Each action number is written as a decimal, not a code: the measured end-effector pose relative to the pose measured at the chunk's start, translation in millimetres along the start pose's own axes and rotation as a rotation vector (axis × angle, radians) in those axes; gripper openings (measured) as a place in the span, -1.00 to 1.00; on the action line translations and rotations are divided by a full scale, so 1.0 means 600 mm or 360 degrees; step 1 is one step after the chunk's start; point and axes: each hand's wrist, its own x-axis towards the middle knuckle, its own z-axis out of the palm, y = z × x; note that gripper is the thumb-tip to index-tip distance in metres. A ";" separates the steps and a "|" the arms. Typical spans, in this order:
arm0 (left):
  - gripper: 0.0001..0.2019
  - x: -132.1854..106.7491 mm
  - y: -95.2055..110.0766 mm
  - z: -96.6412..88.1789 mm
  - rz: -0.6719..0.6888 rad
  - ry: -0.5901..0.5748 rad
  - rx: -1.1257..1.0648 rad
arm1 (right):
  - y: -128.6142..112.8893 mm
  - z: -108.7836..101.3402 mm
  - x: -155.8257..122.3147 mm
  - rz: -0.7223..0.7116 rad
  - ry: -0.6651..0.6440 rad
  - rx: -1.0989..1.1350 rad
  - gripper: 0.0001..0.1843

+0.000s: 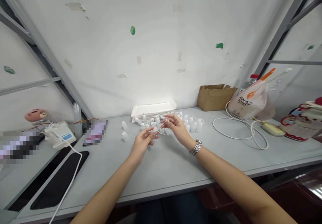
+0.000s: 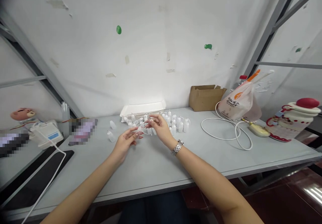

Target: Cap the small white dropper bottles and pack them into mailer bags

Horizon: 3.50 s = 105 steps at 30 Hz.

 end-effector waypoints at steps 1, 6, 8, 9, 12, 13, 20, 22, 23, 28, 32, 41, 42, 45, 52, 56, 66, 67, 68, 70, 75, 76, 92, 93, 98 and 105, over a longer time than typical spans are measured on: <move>-0.52 0.001 -0.001 0.000 0.0004 0.0006 0.0011 | 0.001 -0.001 0.001 0.0013 -0.0001 -0.0002 -0.73; -0.54 -0.001 -0.004 0.002 -0.0014 -0.0057 0.0060 | 0.014 0.003 0.000 0.0036 0.0010 0.0067 -0.79; -0.55 -0.002 -0.006 0.003 -0.0015 -0.0094 0.0062 | 0.019 0.008 -0.003 0.0081 -0.0031 0.0166 -0.80; -0.55 -0.002 -0.007 0.003 -0.0015 -0.0108 0.0058 | 0.021 0.011 -0.005 0.0118 -0.0054 0.0201 -0.80; -0.54 -0.002 -0.007 0.004 -0.0022 -0.0141 0.0034 | 0.022 0.020 -0.011 0.0260 -0.0133 0.0245 -0.76; -0.54 -0.002 -0.006 0.005 -0.0027 -0.0150 0.0024 | 0.022 0.022 -0.013 0.0297 -0.0156 0.0255 -0.75; -0.55 -0.006 0.003 0.009 -0.0062 -0.0152 -0.0021 | 0.027 0.027 -0.016 0.0300 -0.0223 0.0242 -0.75; -0.56 -0.006 0.003 0.008 -0.0055 -0.0156 -0.0027 | 0.031 0.026 -0.016 0.0270 -0.0248 0.0196 -0.74; -0.56 -0.006 0.002 0.007 -0.0052 -0.0160 -0.0031 | 0.032 0.025 -0.016 0.0258 -0.0256 0.0176 -0.74; -0.59 -0.005 0.001 0.002 -0.0048 -0.0179 -0.0042 | 0.030 0.020 -0.016 0.0241 -0.0324 0.0116 -0.76; -0.65 -0.006 0.003 0.000 -0.0045 -0.0245 -0.0042 | 0.019 0.013 -0.013 0.0278 -0.0417 -0.0008 -0.76; -0.80 -0.008 -0.008 0.012 0.0151 0.0074 0.0150 | 0.024 0.017 -0.011 0.0174 0.0001 -0.0557 -0.73; -0.81 -0.009 -0.009 0.013 0.0158 0.0092 0.0164 | 0.023 0.017 -0.011 0.0174 0.0002 -0.0584 -0.72; -0.76 -0.010 -0.007 0.013 0.0134 0.0092 0.0163 | 0.016 0.012 -0.010 0.0179 -0.0194 -0.0572 -0.73; -0.48 -0.009 0.006 0.002 0.0038 -0.0118 0.0069 | -0.007 -0.015 0.000 0.0135 -0.0615 -0.0510 -0.78; -0.45 -0.009 0.005 0.001 0.0058 -0.0183 0.0106 | -0.001 -0.014 -0.005 0.0115 -0.0590 -0.0561 -0.77; -0.66 -0.019 -0.016 -0.004 0.0754 0.0137 0.0844 | 0.017 0.028 -0.022 0.0344 -0.0112 -0.0733 -0.60; -0.66 -0.019 -0.017 -0.003 0.0763 0.0136 0.0847 | 0.018 0.028 -0.021 0.0379 -0.0128 -0.0701 -0.60; -0.67 -0.017 -0.017 -0.002 0.0746 0.0142 0.0821 | 0.019 0.026 -0.020 0.0393 -0.0140 -0.0667 -0.60; -0.67 -0.012 -0.015 0.000 0.0631 0.0178 0.0663 | 0.018 0.023 -0.019 0.0335 -0.0120 -0.0608 -0.61; -0.56 -0.001 0.000 -0.003 0.0040 0.0167 -0.0102 | -0.002 0.019 -0.026 -0.0124 -0.0102 -0.0716 -0.67; -0.56 -0.001 0.003 -0.004 -0.0029 0.0146 -0.0216 | -0.006 0.019 -0.029 -0.0207 -0.0193 -0.0784 -0.69; -0.66 -0.009 -0.003 0.007 -0.0208 -0.0051 -0.0418 | 0.033 0.043 -0.049 -0.0817 -0.0744 -0.1526 -0.87; -0.67 -0.010 -0.003 0.008 -0.0208 -0.0044 -0.0395 | 0.035 0.044 -0.049 -0.0841 -0.0729 -0.1576 -0.88; -0.72 -0.013 -0.004 0.013 -0.0195 -0.0068 -0.0348 | 0.043 0.043 -0.050 -0.0845 -0.0662 -0.1609 -0.87; -0.69 -0.006 -0.008 0.004 -0.0103 -0.0045 -0.0368 | 0.022 0.043 -0.049 -0.0511 -0.0410 -0.0956 -0.90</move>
